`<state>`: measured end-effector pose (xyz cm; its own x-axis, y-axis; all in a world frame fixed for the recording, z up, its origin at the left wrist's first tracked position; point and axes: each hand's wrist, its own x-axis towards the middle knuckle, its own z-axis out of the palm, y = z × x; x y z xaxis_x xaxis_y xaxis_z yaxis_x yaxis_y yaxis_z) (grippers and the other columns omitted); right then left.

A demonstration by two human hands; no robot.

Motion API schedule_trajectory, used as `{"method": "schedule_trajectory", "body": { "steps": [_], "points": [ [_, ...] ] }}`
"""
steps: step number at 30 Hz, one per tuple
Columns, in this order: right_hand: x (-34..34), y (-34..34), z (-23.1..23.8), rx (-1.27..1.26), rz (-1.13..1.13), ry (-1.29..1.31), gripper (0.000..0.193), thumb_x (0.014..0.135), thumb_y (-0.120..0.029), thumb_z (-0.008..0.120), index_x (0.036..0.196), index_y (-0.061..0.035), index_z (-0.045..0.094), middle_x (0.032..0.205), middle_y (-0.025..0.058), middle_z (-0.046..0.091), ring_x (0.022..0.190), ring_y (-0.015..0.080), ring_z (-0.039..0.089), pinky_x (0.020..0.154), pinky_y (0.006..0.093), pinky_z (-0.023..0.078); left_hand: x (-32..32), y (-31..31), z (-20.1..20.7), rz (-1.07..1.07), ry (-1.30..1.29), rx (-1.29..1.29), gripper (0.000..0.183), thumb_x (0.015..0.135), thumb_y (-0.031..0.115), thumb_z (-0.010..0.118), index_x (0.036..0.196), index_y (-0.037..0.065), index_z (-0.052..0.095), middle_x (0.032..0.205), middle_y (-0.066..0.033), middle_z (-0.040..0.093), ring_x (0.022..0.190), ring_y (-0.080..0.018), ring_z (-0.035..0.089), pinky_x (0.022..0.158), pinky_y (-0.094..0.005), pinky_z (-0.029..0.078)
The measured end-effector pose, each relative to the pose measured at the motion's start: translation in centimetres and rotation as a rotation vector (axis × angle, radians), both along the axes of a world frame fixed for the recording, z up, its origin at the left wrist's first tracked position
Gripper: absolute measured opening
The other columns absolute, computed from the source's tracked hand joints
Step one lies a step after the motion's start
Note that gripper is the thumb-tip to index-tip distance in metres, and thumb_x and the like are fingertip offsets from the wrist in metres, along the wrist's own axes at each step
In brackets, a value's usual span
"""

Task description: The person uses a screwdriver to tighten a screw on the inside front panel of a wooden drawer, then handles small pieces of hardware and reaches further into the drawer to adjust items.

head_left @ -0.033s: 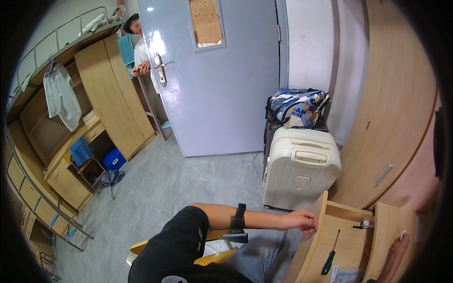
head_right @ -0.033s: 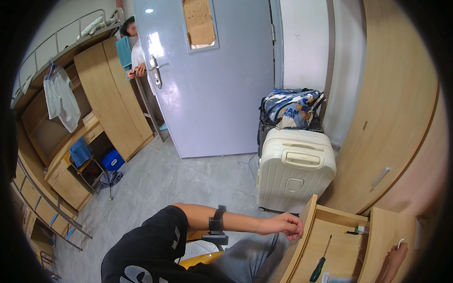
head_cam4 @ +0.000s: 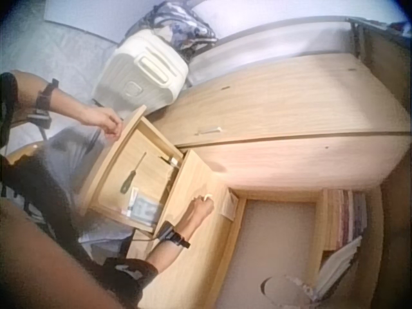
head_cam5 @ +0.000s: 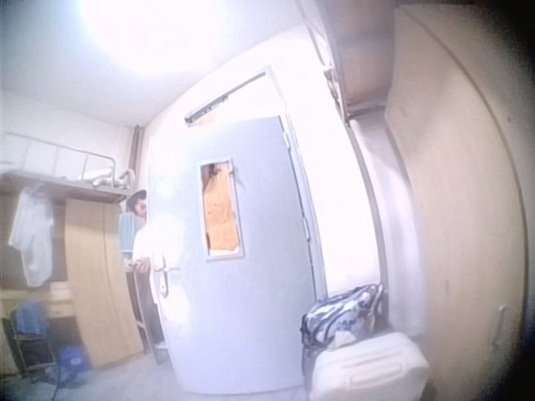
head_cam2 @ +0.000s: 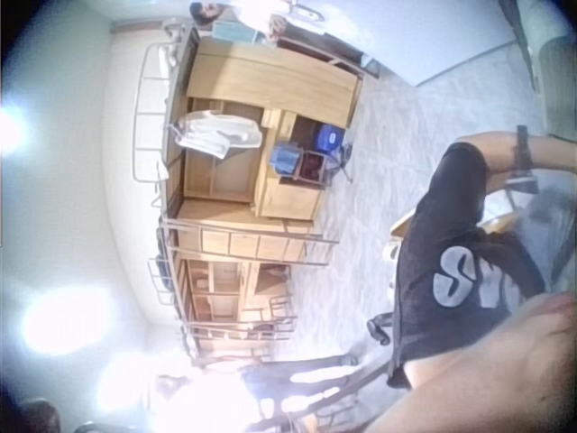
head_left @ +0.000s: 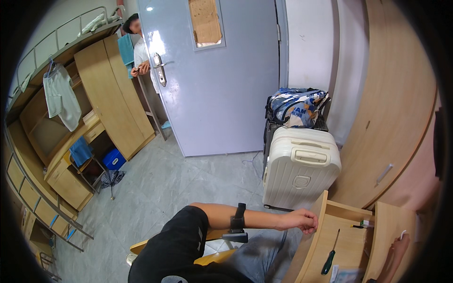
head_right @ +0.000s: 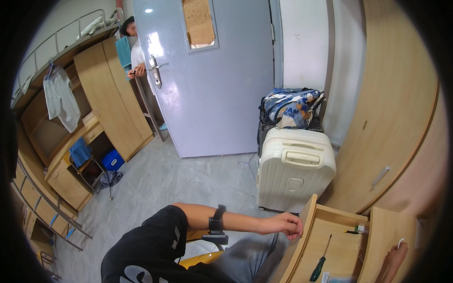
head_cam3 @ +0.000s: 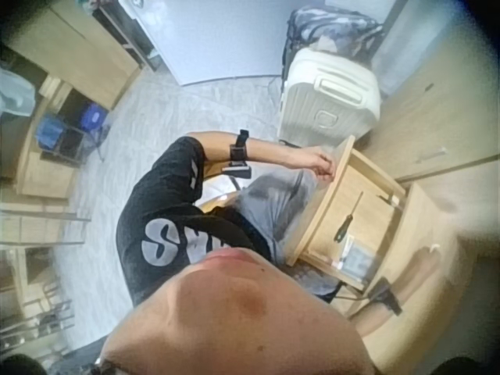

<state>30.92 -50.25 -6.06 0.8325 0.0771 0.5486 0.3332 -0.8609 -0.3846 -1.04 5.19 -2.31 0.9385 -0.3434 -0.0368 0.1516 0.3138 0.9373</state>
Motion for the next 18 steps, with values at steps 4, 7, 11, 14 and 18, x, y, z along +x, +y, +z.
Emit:
{"method": "schedule_trajectory", "body": {
  "steps": [4,7,11,14,18],
  "points": [
    [-1.0,2.1,0.7,0.096,-0.055,0.05,0.018,0.068,0.011,0.052,0.071,-0.0022,0.041,0.056,0.0093,0.046,0.046,0.0188,0.051,0.037,0.0355,0.039,0.0,0.2,-0.1,0.023,0.015,0.02,0.015,0.095,0.015,0.051,0.091,0.003,0.061,0.079,-0.0026,0.06,0.072,-0.0099,0.055,0.067,-0.0232,0.045],
    [-2.3,2.2,1.5,0.137,-0.048,0.074,0.016,0.07,0.009,0.052,0.073,-0.0025,0.042,0.057,0.0091,0.047,0.047,0.019,0.05,0.039,0.0354,0.039,0.1,0.0,-0.1,0.006,0.008,0.025,0.015,0.096,0.016,0.052,0.092,0.004,0.061,0.079,-0.0024,0.06,0.072,-0.0097,0.056,0.067,-0.0233,0.045],
    [-3.8,2.4,2.8,0.145,-0.005,0.084,0.014,0.071,0.007,0.052,0.074,-0.003,0.043,0.058,0.0089,0.047,0.05,0.0193,0.05,0.041,0.0352,0.039,-0.1,0.2,-0.1,-0.001,0.004,0.004,0.016,0.096,0.016,0.052,0.092,0.004,0.061,0.079,-0.0023,0.06,0.072,-0.0095,0.056,0.067,-0.0233,0.046],
    [-5.3,3.5,3.8,0.159,0.039,0.106,0.012,0.073,0.005,0.052,0.076,-0.0033,0.044,0.059,0.0088,0.047,0.051,0.0195,0.049,0.043,0.0351,0.039,-0.2,-0.1,0.0,0.013,0.005,0.029,0.016,0.096,0.016,0.052,0.091,0.004,0.06,0.079,-0.0023,0.06,0.072,-0.0095,0.056,0.067,-0.0233,0.045],
    [-7.3,4.8,5.3,0.183,0.101,0.133,0.01,0.074,0.003,0.052,0.077,-0.0038,0.045,0.06,0.0086,0.048,0.053,0.0198,0.048,0.045,0.035,0.039,-0.2,0.0,-0.1,0.017,0.012,0.018,0.015,0.095,0.015,0.052,0.091,0.004,0.06,0.078,-0.0024,0.06,0.072,-0.0094,0.055,0.066,-0.0233,0.045]
  ]
}}
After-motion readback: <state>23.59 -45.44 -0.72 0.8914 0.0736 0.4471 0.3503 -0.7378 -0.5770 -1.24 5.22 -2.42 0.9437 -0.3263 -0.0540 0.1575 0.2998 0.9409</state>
